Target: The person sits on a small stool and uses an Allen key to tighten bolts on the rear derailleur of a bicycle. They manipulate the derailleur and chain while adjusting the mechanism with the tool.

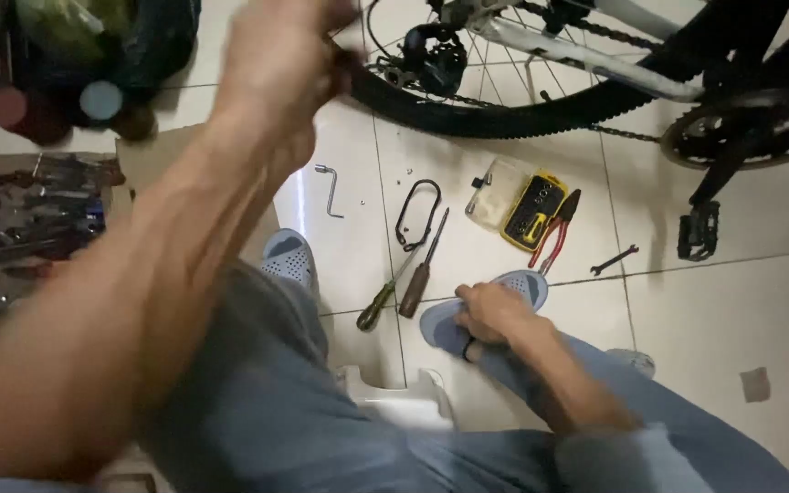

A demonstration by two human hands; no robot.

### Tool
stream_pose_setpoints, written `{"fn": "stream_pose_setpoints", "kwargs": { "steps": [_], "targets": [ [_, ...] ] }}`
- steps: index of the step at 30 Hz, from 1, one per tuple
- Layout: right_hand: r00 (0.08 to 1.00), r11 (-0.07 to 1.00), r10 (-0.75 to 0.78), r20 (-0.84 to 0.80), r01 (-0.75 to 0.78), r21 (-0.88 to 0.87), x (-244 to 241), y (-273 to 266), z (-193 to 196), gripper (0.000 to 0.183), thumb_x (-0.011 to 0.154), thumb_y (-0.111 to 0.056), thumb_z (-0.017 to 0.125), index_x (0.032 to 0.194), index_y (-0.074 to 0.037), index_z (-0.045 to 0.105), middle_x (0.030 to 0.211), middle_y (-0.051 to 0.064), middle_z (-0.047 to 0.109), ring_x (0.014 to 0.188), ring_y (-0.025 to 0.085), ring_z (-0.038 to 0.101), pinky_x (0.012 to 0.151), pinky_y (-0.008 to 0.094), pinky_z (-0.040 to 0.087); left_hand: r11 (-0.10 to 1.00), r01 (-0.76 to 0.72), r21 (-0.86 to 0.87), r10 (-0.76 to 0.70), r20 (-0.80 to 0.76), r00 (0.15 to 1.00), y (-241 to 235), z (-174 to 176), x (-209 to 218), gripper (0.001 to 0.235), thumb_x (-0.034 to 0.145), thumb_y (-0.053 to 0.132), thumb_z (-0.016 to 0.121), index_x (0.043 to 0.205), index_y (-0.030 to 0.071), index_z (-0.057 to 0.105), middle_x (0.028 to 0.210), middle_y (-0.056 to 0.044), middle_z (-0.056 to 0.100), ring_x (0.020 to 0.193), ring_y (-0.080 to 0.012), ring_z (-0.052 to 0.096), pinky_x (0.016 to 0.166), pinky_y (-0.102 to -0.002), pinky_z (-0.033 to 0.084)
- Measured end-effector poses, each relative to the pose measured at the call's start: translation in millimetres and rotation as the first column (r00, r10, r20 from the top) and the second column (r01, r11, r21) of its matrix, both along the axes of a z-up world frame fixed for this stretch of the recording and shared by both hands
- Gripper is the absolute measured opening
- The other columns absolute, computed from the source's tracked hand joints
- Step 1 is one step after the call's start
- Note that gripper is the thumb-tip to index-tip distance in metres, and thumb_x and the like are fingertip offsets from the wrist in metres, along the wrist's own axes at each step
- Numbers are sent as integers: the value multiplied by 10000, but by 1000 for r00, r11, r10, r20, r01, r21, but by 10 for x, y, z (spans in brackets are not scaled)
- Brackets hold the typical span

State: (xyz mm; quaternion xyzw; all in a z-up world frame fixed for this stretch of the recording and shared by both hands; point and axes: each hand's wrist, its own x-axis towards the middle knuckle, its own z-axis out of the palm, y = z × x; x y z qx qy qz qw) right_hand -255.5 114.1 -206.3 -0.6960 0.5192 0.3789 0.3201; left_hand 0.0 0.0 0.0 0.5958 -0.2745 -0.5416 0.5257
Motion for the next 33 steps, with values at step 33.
{"fn": "stream_pose_setpoints", "kwargs": {
  "steps": [33],
  "targets": [
    [852, 813, 401, 338, -160, -560, -302, -357, 1178, 610, 858, -519, 800, 1345, -185, 647, 965, 89, 786, 730, 266, 765, 521, 421, 657, 572, 306, 761, -803, 444, 397, -35, -4370, 616, 333, 982, 154, 422, 1231, 1, 582, 1165, -254, 672, 1029, -433, 664, 837, -512, 549]
  ]
}}
